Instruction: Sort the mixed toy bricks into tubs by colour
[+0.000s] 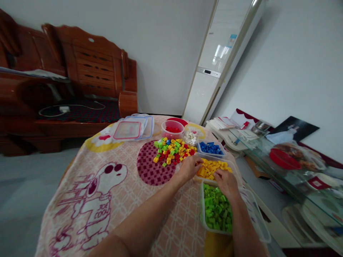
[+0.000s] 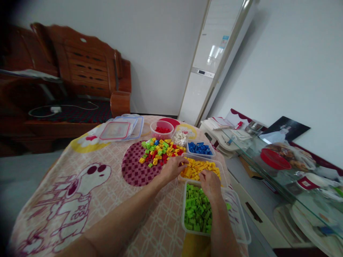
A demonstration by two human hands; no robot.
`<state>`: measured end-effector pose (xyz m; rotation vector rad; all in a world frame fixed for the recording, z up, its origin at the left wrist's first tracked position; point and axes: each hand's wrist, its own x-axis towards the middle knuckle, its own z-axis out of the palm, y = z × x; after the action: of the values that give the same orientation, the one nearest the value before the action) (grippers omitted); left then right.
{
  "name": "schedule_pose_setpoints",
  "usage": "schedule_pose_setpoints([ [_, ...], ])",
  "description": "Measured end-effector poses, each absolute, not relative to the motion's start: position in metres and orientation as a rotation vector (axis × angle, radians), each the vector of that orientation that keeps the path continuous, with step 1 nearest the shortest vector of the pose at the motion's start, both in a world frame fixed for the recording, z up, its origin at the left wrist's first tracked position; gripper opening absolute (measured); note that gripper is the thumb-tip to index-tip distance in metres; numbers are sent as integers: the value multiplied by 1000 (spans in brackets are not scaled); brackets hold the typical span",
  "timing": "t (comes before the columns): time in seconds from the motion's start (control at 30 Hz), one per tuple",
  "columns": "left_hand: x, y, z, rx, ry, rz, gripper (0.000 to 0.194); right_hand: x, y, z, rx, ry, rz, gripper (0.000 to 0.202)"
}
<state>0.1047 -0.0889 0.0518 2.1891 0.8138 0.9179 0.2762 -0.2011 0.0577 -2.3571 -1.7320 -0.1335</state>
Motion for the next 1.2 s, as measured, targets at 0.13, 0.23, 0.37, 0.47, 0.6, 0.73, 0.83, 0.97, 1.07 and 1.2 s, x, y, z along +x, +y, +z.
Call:
schedule_pose_setpoints([
  [0.13,103,-83,49,2229,799,928,21,275,-201,58,-2362,-1729,-116,30],
  [0.23,96,-70,45,2219,898,961,23,275,-201,58,-2373,-1728,-105,30],
  [0.37,83,-52,35,2299,1027,869,29,276,-201,58,-2353,-1725,-112,29],
  [0.47,77,-45,31,2422,1029,717,29,277,-201,56,-2334,-1731,-115,30],
  [0.6,72,-42,32,2482,1077,630,31,279,-201,55,-2324,-1755,-115,31],
  [0.73,62,-35,33,2448,1110,606,31,278,-201,56,-2339,-1756,-119,31],
  [0.83,55,-29,33,2400,1142,636,29,277,-201,57,-2351,-1745,-126,31],
  [0.97,51,-26,36,2372,1136,610,25,278,-201,56,-2349,-1745,-134,30],
  [1.07,52,-29,37,2402,1063,603,28,278,-200,55,-2350,-1743,-135,29],
  [1.2,54,-33,36,2435,1052,597,27,277,-201,56,-2346,-1749,-141,29],
])
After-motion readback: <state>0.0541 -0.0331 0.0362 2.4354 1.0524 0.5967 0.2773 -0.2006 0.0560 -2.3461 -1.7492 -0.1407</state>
